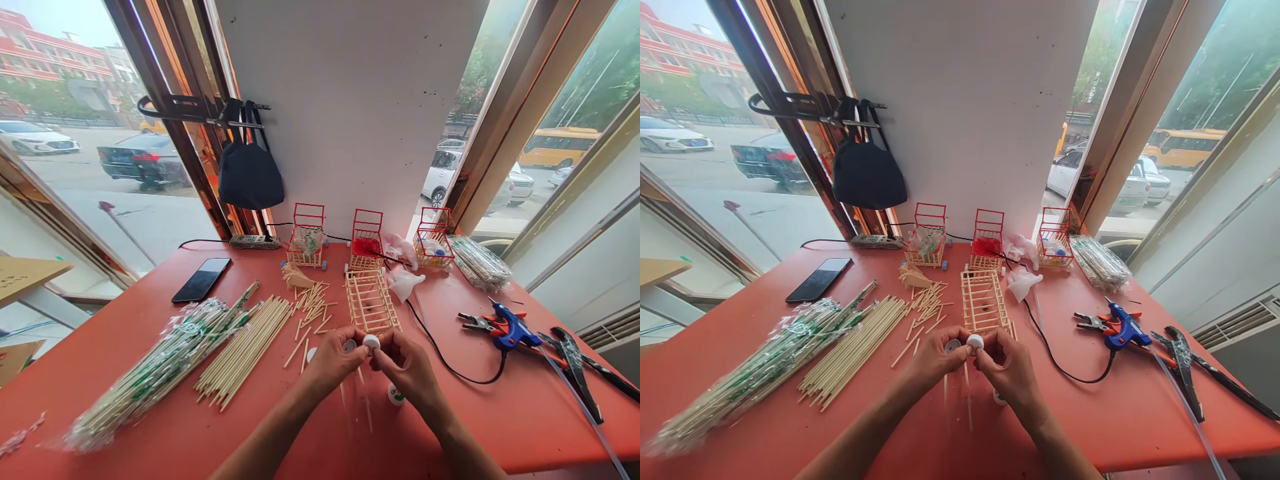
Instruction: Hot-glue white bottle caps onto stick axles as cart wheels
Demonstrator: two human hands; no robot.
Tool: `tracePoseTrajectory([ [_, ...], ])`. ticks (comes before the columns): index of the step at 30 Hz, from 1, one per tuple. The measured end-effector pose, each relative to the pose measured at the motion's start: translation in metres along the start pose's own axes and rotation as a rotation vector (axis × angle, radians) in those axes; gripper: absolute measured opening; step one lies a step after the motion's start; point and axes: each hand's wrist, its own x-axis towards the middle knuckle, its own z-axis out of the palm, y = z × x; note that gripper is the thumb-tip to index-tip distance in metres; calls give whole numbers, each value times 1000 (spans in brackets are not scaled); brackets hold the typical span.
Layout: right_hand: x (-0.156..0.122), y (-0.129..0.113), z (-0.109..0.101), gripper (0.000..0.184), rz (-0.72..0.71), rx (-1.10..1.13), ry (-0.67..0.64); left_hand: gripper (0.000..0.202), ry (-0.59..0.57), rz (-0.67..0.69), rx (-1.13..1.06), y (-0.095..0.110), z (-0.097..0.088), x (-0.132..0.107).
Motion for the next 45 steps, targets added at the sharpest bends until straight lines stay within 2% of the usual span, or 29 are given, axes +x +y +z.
tracePoseTrajectory([
  [4,2,-4,-5,40,101,119,-113,25,-112,-47,-83,-2,-7,1],
  [7,2,-7,-7,39,115,177,-208,24,-180,-67,-117,-2,-10,0],
  [14,1,-7,-7,41,138,205,-275,22,-228,-86,-115,6,-10,-4],
  [25,1,1,-3,35,137,140,-227,14,-153,-68,-10,0,-3,-2],
  [30,2,-5,-6,36,110,230,-270,22,-186,-71,-50,5,-8,-3],
  [34,1,-6,-6,37,107,221,-266,20,-203,-46,-45,9,-10,-5],
  [45,2,-4,-8,37,144,376,-300,14,-125,51,75,10,-9,-9],
])
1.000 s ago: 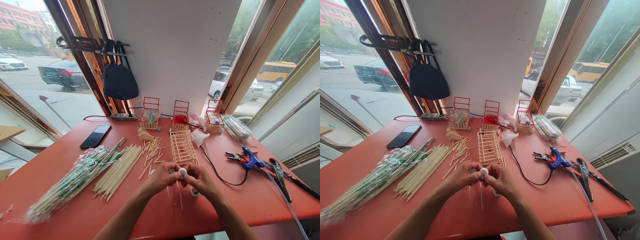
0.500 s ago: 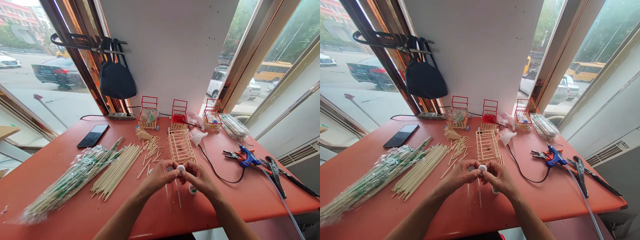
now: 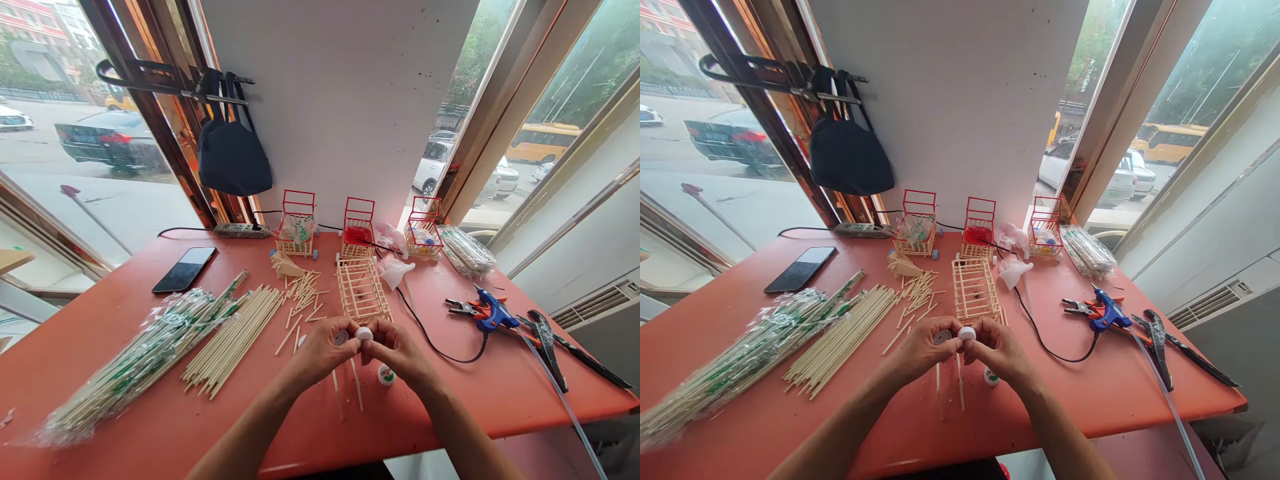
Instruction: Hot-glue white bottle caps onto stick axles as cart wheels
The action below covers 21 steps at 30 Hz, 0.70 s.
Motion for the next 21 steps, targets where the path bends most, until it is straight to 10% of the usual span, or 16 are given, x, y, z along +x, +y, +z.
tracePoseTrajectory([
  [21,2,-1,3,45,-16,-51,1,13,92,79,137,1,3,0],
])
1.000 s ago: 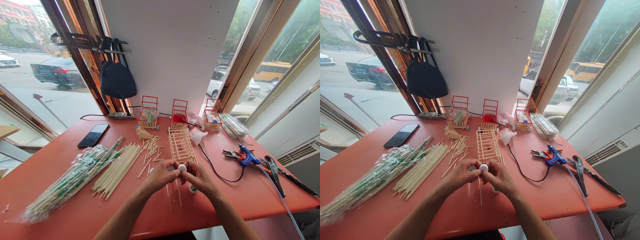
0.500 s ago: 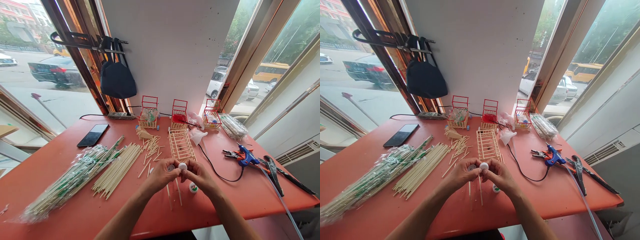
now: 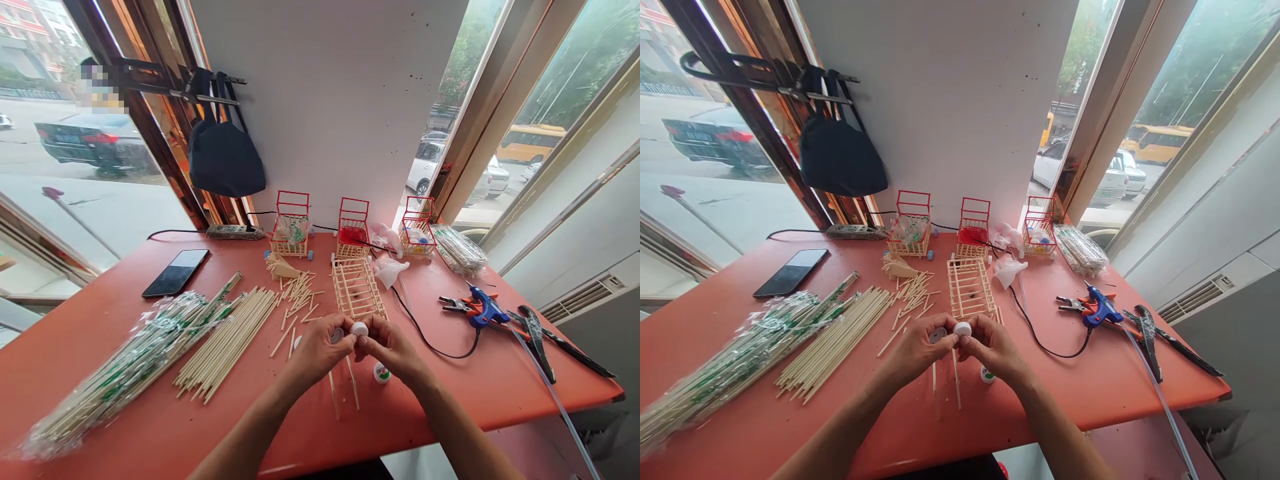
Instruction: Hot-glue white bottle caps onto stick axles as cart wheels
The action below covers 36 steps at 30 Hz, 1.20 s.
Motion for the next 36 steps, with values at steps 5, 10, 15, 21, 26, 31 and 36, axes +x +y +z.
tracePoseTrajectory([
  [5,0,9,-3,41,-132,-225,112,12,13,17,23,4,-3,0],
  [10,0,11,-3,26,-239,-311,177,16,26,35,0,5,-3,-3],
  [15,-4,4,1,7,-652,-725,403,28,9,96,-111,2,-2,-4],
  [21,-12,1,3,21,-845,-1063,439,33,-5,58,-233,3,0,-3],
  [26,-15,1,3,26,-870,-1071,478,37,10,44,-260,6,0,-5],
  [31,-16,-3,3,19,-911,-1080,477,38,-12,49,-302,3,0,-4],
  [36,-19,-7,5,17,-923,-1115,458,38,-79,27,-351,-1,0,-4],
])
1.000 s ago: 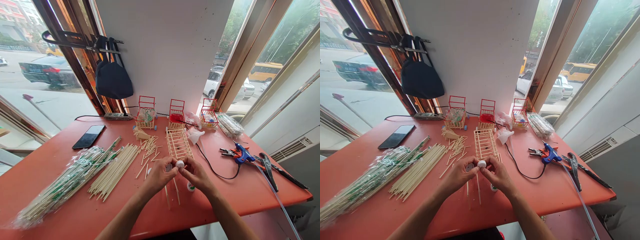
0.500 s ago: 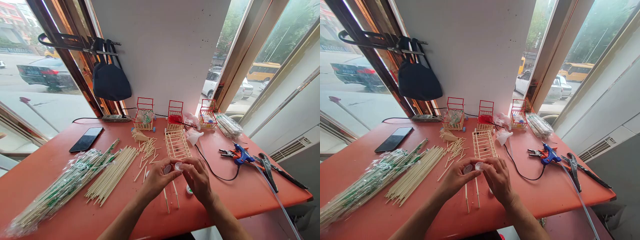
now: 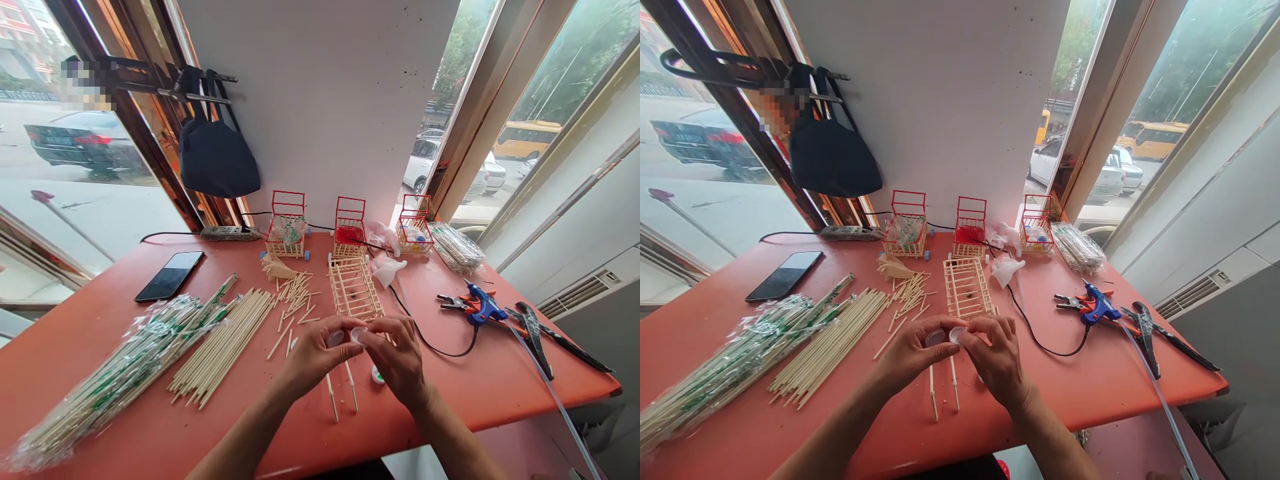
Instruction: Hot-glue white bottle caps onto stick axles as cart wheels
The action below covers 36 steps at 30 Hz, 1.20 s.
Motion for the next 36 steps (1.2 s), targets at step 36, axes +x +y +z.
tracePoseTrajectory([
  [36,-25,18,-12,34,378,74,-503,18,419,-110,-556,9,-28,10],
])
